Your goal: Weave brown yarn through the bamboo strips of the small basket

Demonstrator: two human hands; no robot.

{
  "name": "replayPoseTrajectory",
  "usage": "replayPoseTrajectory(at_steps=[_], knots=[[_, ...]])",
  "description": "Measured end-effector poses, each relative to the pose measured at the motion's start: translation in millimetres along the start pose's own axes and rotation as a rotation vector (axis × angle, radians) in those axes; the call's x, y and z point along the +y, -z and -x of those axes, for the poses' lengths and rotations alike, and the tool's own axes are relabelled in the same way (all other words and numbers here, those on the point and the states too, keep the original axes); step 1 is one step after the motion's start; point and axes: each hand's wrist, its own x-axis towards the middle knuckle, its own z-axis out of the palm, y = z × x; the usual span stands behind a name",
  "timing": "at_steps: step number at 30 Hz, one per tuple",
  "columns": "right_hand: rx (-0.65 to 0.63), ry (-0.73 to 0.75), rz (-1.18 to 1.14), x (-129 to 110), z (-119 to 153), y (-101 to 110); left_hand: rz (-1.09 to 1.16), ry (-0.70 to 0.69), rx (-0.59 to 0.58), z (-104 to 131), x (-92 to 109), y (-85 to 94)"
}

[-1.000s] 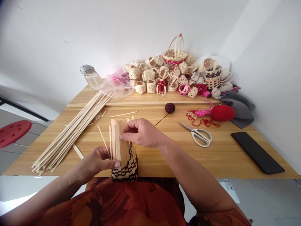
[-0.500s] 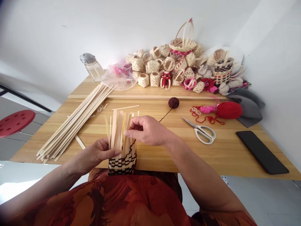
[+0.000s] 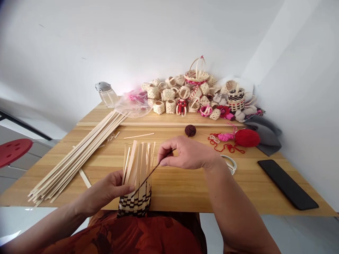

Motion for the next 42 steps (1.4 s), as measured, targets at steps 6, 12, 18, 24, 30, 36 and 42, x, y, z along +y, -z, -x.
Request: replayPoseTrajectory(at_steps=[6, 12, 18, 24, 30, 36, 42], knots=[[0.251, 0.141, -0.244, 7, -29, -7, -0.02, 0.011, -0.057, -9, 4, -7.7], [0.426, 0.212, -0.392, 14, -40, -19, -0.049, 0.033, -0.069, -16, 5, -9.8], [0.569, 0.017, -0.351, 18, -32, -24, -0.051, 0.039, -0.081, -13, 6, -9.1], [0.443, -0.013, -0.414, 29, 20, -34, -0.098, -0.003, 0.04, -4, -2, 6.5], [-0.183, -0.09, -0.344, 59, 54, -52, -0.05, 0.008, 0.068, 5, -14, 25.7], [-0.378, -0.139, -0.246, 64, 52, -73, -0.017, -0.007, 0.081, 8, -22, 31.6], [-0.429, -0.226, -0.194, 61, 48, -80, -0.007, -0.016, 0.106, 8, -21, 30.6]])
